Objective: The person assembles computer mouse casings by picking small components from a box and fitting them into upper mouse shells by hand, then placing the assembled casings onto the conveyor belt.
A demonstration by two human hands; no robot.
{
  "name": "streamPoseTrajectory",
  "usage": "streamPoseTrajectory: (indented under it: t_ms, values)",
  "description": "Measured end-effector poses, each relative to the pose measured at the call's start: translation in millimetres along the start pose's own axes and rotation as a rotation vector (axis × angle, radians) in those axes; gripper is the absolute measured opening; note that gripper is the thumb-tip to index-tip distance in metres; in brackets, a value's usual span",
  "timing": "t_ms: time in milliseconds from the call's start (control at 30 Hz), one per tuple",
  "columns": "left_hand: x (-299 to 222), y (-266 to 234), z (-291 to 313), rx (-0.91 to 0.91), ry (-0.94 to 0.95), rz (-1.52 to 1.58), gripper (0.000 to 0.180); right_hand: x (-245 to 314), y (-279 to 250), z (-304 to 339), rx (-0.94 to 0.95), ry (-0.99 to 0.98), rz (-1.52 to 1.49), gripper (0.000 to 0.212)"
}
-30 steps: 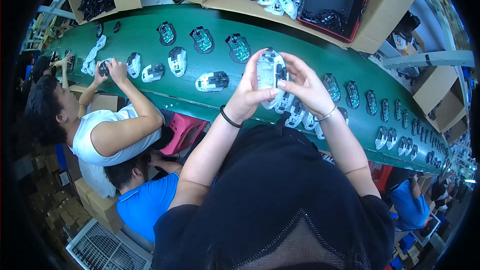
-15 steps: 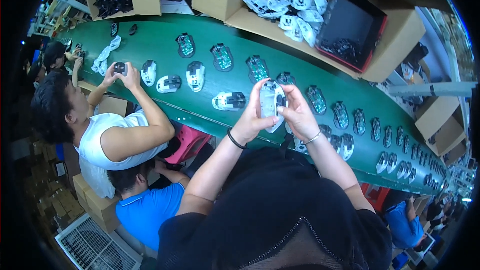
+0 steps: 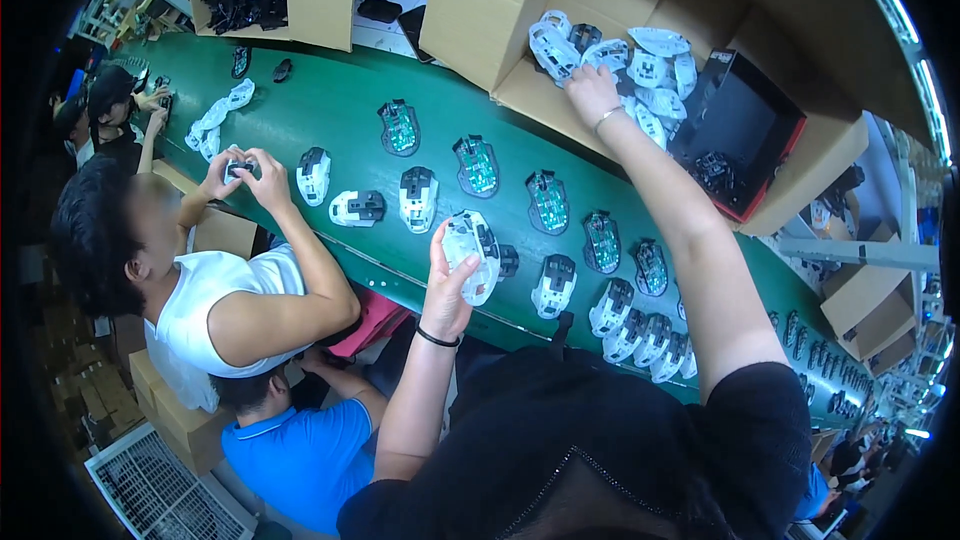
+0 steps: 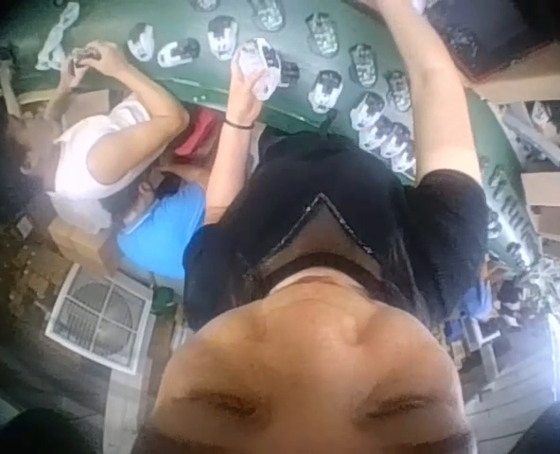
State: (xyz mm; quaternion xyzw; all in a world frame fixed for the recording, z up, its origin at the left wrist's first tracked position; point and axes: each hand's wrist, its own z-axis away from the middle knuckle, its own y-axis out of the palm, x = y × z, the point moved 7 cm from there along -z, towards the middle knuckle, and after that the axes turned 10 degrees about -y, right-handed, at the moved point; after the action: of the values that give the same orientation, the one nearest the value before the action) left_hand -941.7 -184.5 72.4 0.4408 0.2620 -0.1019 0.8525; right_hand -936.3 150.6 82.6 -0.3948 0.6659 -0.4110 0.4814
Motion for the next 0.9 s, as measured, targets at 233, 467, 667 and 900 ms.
streamPoseTrajectory:
  t_ms: [233,467,667,900]
  values:
    - [0,17,-11,0.02,-0.107,0.039,0.058,-26,-2,4,-0.047,0.273,-0.977,0.006]
    - [-1,72,-13,0.279,-0.178,-0.028,0.069,57,-163,72,0.054,-0.033,-1.555,0.01]
    - [8,107,14,0.366,-0.26,-0.229,0.077,111,-251,103,-0.074,-0.529,-0.966,0.031]
    - [25,116,43,0.462,-0.297,-0.311,0.072,149,-268,133,0.001,-0.731,-0.577,0.025]
